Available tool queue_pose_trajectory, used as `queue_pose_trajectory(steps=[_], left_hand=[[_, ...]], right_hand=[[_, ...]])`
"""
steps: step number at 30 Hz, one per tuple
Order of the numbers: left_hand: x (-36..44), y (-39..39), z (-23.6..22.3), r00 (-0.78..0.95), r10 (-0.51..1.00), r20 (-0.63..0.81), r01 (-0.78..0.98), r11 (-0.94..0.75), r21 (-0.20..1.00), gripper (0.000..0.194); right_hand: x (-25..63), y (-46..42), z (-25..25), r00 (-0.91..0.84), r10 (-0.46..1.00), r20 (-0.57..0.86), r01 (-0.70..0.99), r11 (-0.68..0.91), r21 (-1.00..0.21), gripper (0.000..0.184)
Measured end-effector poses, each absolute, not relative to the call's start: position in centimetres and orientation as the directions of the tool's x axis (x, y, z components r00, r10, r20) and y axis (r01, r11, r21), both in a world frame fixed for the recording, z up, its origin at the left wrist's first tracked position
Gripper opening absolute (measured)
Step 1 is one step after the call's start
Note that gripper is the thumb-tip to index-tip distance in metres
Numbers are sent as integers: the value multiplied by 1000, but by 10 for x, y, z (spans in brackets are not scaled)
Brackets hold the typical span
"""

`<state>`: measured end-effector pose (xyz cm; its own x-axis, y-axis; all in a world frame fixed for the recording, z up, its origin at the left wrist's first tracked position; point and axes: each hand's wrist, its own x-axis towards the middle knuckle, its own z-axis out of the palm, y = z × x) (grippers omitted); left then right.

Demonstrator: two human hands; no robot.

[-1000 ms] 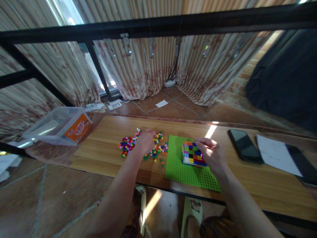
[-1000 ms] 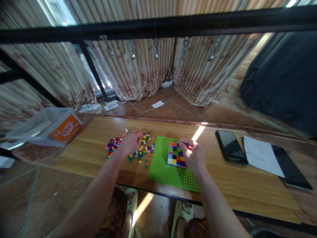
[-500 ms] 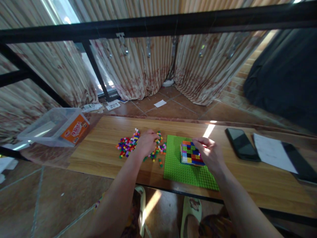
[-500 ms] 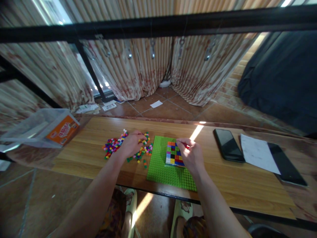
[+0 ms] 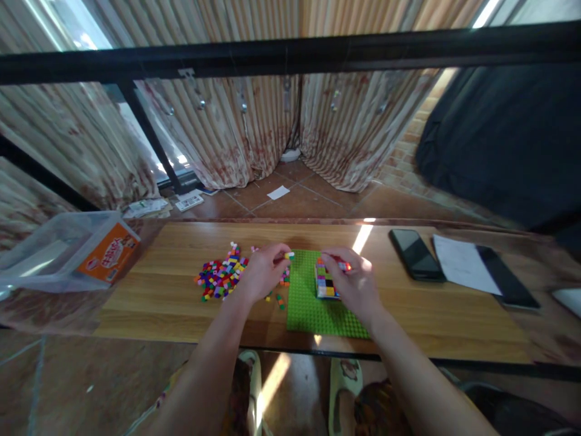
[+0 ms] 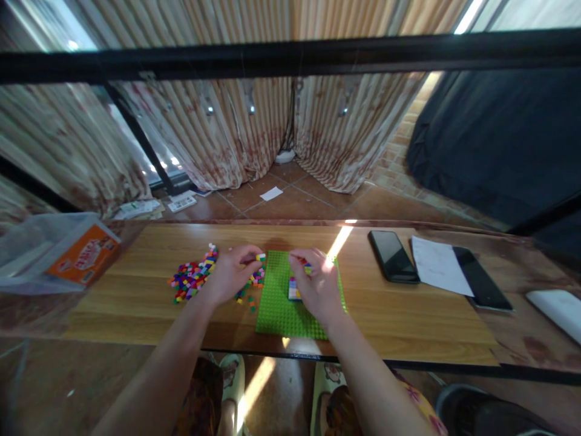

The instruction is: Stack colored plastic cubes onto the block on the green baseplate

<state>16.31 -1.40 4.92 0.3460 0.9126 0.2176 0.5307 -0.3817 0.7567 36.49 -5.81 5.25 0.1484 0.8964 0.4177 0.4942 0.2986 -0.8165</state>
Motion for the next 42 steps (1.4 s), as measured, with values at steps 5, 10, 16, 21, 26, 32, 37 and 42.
queue_pose_trajectory(steps=[5, 10, 16, 21, 26, 32, 37, 42], left_hand=[[182, -30, 54, 339, 911, 234, 215, -317, 924, 14], [185, -35, 62, 313, 935, 166, 21, -181, 983, 19], [176, -33, 66, 319, 944, 88, -117, -53, 992, 22], [167, -33, 63, 315, 946, 76, -169, -23, 985, 19], [150, -30, 62, 330, 944, 19, -233, 61, 971, 23], [140, -25, 64, 216, 976, -34, -237, 86, 968, 33], [151, -23, 57, 225, 974, -26, -150, 61, 987, 28], [160, -19, 55, 155, 988, 8, -80, 4, 997, 29]], right_hand=[[343, -57, 50, 81, 943, 322, 279, 288, -916, 22], [339, -54, 52, 34, 973, 228, 76, 225, -971, 19], [336, -55, 62, -50, 994, 96, -127, 89, -988, 23], [327, -55, 64, -71, 996, 59, -224, 42, -974, 22], [318, -55, 55, -21, 994, 109, -50, 108, -993, 21], [296, -56, 38, -105, 963, 248, 658, 254, -708, 18], [282, -49, 25, -196, 967, 162, 819, 252, -516, 25], [285, -49, 27, -202, 962, 186, 786, 272, -554, 25]])
